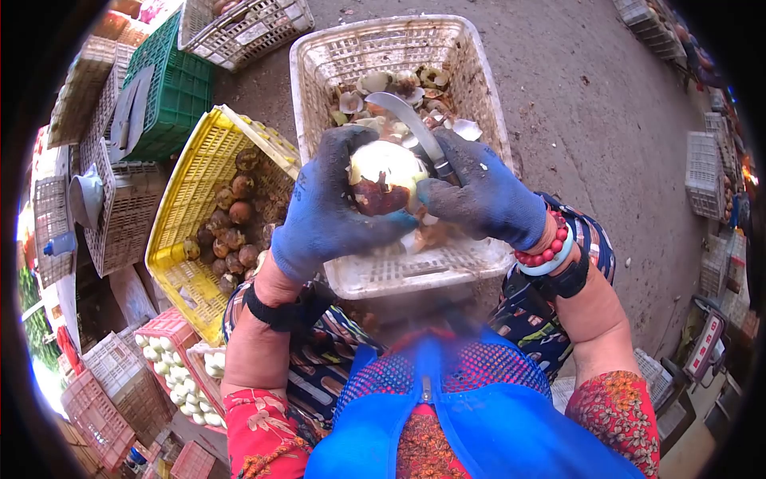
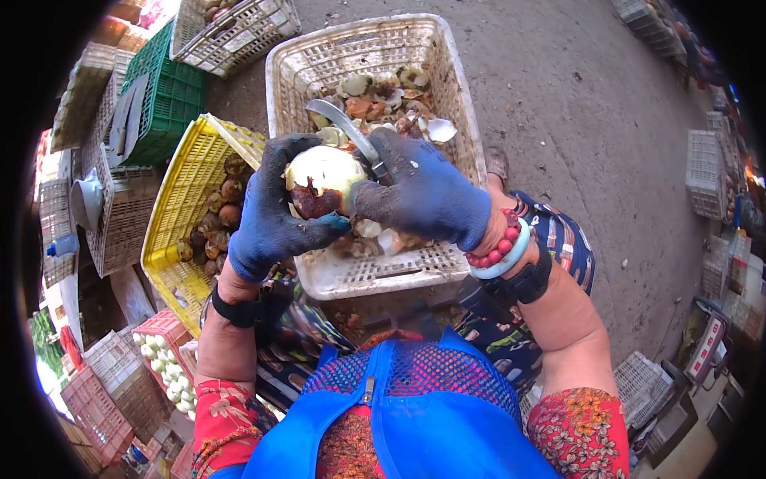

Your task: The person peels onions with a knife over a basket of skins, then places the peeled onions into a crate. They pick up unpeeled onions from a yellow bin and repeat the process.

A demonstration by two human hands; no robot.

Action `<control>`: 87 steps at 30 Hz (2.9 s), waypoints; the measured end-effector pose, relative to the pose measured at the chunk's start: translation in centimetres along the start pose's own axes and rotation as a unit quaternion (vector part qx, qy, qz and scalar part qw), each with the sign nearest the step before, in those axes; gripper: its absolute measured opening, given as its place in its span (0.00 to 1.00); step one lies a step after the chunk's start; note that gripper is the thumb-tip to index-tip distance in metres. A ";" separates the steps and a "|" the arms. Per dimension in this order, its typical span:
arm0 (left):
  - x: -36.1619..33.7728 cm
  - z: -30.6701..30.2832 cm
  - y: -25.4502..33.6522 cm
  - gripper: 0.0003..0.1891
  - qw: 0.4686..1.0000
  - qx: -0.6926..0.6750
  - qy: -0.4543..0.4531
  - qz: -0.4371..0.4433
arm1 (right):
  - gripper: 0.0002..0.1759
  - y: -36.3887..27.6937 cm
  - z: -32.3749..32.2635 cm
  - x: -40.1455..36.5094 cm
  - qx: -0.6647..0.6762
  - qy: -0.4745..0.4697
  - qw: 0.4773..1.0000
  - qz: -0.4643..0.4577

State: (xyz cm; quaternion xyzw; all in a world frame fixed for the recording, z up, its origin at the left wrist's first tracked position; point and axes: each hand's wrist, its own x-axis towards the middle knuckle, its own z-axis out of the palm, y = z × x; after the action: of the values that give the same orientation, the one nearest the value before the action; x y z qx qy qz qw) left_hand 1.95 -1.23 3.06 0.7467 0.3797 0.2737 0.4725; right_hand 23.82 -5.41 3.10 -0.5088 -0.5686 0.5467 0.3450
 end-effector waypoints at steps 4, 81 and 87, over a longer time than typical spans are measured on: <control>0.1 0.0 0.1 0.45 0.999 -0.022 -0.009 -0.042 | 0.25 0.0 0.1 0.1 -0.041 -0.002 0.999 -0.003; 1.5 -3.4 -1.2 0.44 0.662 -0.736 -0.138 -0.041 | 0.40 2.4 -3.1 1.7 0.583 -0.051 0.810 0.011; 0.7 -4.5 -0.1 0.32 0.944 -0.325 -0.040 -0.044 | 0.33 5.9 -1.3 3.1 0.238 0.110 0.948 0.182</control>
State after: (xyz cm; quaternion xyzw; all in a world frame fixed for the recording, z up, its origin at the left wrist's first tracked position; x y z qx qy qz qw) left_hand -1.17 1.63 4.83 0.5457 0.2838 0.3310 0.7156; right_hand 25.52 -2.81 -2.95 -0.5632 -0.2782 0.6607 0.4110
